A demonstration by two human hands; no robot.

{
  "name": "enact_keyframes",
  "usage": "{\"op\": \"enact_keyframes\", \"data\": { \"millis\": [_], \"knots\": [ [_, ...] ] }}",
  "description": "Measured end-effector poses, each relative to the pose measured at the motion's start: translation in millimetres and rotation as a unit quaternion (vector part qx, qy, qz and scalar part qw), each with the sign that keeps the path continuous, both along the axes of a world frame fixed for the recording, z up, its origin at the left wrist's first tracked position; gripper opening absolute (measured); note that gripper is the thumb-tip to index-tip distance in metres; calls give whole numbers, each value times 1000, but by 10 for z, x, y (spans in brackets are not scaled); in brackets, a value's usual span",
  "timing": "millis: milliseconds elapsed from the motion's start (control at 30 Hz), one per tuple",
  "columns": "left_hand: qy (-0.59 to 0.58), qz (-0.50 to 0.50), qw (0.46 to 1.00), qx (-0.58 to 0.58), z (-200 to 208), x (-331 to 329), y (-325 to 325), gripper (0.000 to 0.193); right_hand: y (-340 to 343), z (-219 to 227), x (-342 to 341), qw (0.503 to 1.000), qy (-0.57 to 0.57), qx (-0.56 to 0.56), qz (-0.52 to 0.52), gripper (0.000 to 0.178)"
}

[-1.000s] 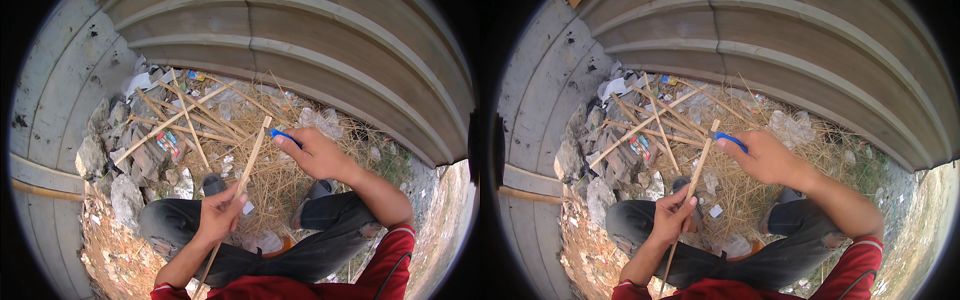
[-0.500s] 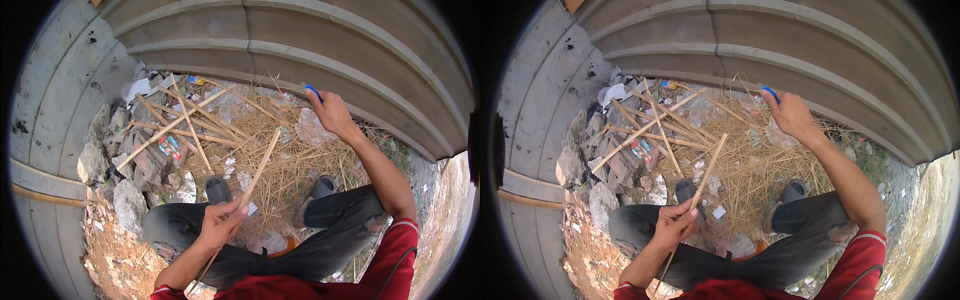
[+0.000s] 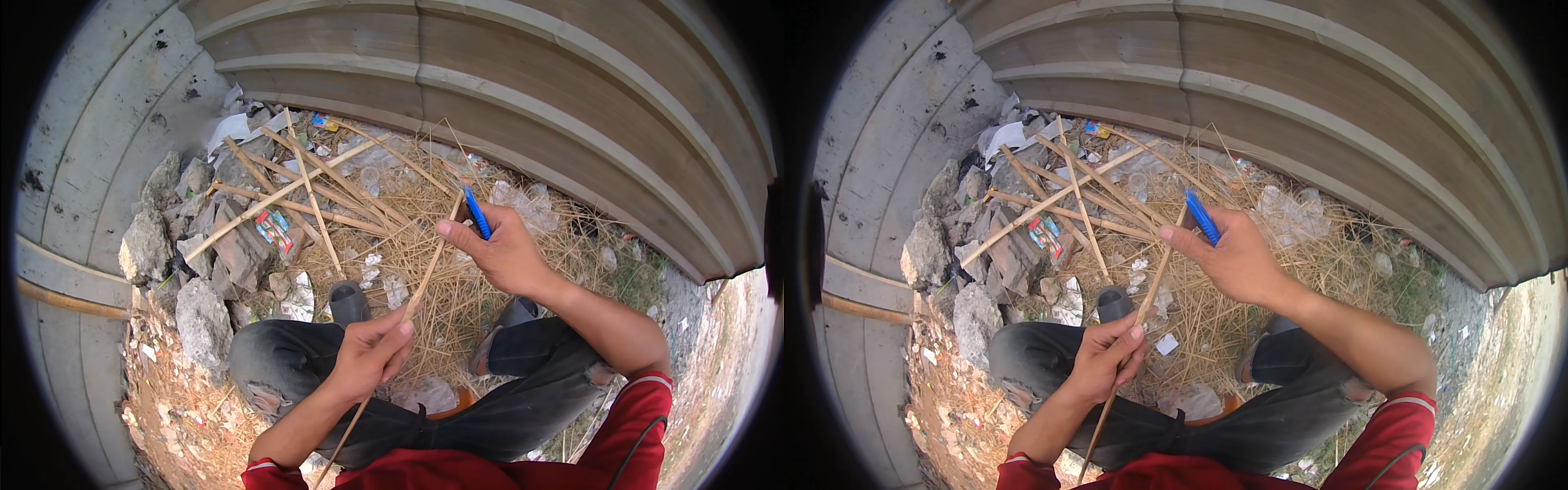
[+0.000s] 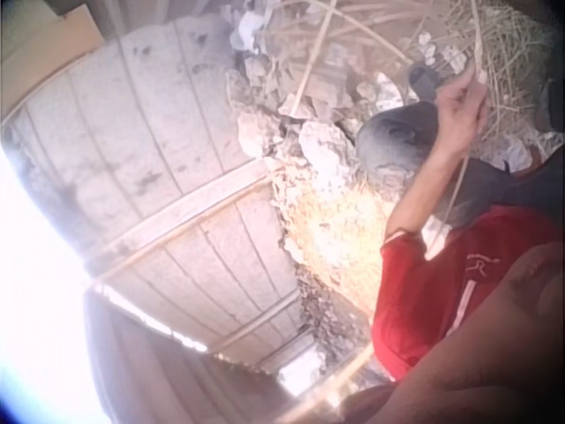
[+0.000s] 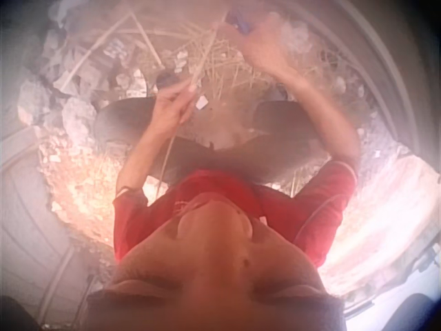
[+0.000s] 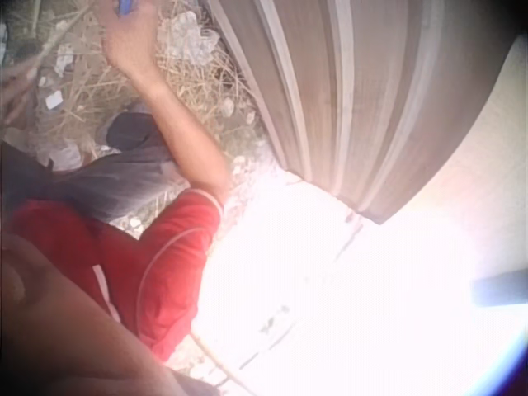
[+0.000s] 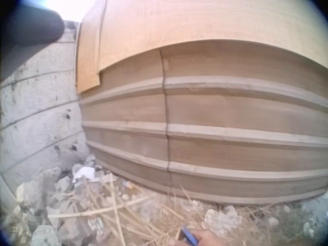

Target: The person sits on the ground and uses a blue utility knife to shave and smooth a long bamboo stick. They hold the stick with one hand and scrape the blade along its length to remove the outer layer, occasionally switching to a machete to split the bamboo.

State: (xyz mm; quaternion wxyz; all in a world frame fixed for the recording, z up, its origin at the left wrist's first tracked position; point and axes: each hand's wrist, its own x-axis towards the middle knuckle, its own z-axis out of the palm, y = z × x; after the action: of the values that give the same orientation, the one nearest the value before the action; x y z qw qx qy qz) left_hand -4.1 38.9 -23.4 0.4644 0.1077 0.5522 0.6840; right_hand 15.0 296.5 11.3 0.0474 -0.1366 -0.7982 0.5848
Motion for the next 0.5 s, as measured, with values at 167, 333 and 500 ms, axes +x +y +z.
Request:
{"op": "enact_keyframes", "data": {
  "millis": [167,333,500],
  "knots": [
    [-6,6,1000,-12,-34,3,1,42,-154,-75,18,999,-15,-13,37,39],
    [0,23,1000,-15,-10,-10,23,43,-195,-37,160,975,-1,166,147,48],
    [13,43,999,-25,-22,-32,27,43,-254,-27,277,937,-29,310,159,57]
  ]
}}
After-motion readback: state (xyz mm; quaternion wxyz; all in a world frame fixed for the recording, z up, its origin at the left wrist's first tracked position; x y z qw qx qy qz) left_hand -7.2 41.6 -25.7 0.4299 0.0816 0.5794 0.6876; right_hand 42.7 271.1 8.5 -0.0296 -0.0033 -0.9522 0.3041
